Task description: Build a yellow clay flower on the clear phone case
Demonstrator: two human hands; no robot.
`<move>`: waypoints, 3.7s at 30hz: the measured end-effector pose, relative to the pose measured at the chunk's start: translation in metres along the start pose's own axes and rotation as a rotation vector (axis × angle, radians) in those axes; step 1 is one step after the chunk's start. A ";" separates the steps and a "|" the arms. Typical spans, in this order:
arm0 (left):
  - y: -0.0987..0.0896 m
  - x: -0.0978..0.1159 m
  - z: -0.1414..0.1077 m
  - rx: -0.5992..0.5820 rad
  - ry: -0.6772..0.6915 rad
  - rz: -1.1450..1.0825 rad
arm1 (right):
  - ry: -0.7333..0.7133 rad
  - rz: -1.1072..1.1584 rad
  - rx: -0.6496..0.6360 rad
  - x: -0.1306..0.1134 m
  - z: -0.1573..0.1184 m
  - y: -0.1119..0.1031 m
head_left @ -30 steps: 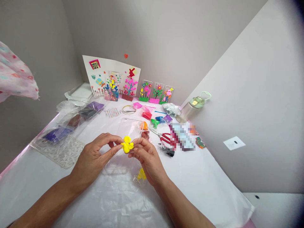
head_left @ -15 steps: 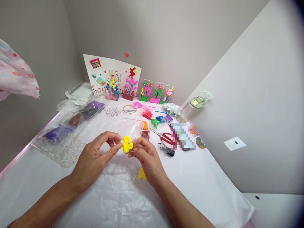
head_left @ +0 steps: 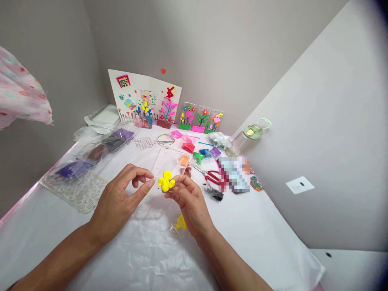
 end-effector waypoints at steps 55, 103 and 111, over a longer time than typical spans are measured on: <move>0.008 -0.002 -0.003 -0.044 0.037 -0.048 | -0.032 0.016 0.012 0.007 -0.002 0.001; 0.006 -0.001 -0.003 -0.050 -0.049 -0.068 | -0.171 -0.113 0.014 0.001 -0.007 0.003; 0.005 0.000 -0.002 -0.034 -0.030 -0.061 | -0.170 -0.120 0.026 -0.002 -0.009 0.004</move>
Point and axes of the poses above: each hand's wrist, its own z-axis towards the middle knuckle, its own y-axis out of the palm, x = y × z, the point moved 8 cm from there along z, towards the middle knuckle, and after that the axes turned 11 degrees about x, right-handed, at the moved point
